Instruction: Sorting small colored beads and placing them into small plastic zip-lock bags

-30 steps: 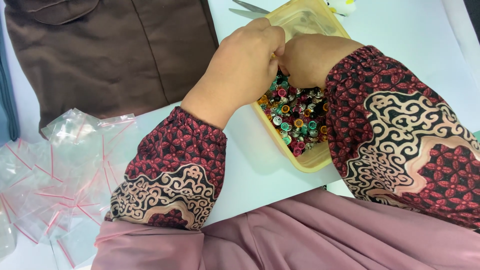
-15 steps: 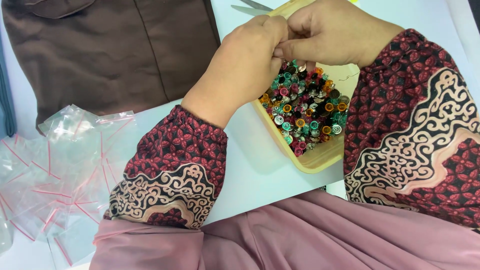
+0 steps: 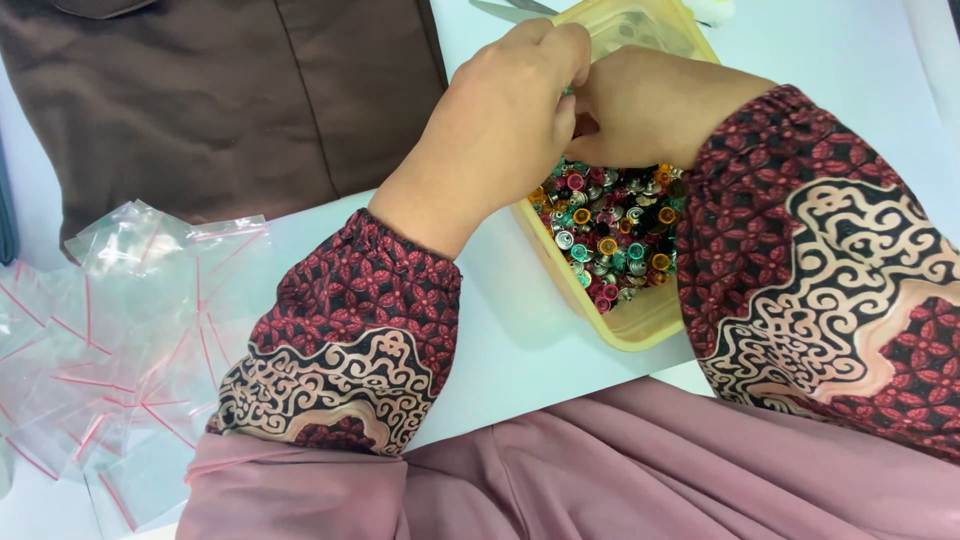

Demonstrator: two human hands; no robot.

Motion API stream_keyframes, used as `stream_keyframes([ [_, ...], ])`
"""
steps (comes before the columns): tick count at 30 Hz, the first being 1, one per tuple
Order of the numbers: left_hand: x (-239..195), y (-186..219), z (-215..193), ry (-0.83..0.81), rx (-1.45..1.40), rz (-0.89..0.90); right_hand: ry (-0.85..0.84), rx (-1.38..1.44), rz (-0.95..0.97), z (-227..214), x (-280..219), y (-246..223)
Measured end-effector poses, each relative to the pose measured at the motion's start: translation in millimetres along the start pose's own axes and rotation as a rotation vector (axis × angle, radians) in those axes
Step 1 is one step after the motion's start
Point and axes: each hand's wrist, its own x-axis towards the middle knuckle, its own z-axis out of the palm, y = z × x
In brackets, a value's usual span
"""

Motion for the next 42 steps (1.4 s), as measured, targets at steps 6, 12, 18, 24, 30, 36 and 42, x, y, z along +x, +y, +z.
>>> stream_keyframes([
  [6,-1.5,3.1,-1.4,0.018,0.049,0.041,-0.052,-0.007,0.088,-3.6,-1.2,-8.6],
  [12,-1.2,1.9,-5.1,0.043,-0.020,0.100,-0.042,0.034,0.125,-14.8,-4.5,-16.0],
  [18,-3.4,5.7,-11.0,0.071,-0.133,0.095,0.291,0.271,-0.114,-14.1,-13.0,16.7],
  [24,-4.3,5.1,-11.3,0.096,-0.128,0.108,0.203,0.913,-0.139,-31.8,-31.4,16.9],
  [30,-5.9,1.1,-7.7,0.152,-0.156,0.162,0.204,1.026,-0.155,-35.7,-35.5,17.4],
  [36,-5.5,5.7,-12.2,0.147,-0.167,0.156,0.151,1.066,-0.189,-33.3,-31.4,19.0],
  [42,-8.3,0.0,-9.0,0.178,-0.156,0.170,0.140,0.927,-0.048,-43.7,-38.8,4.2],
])
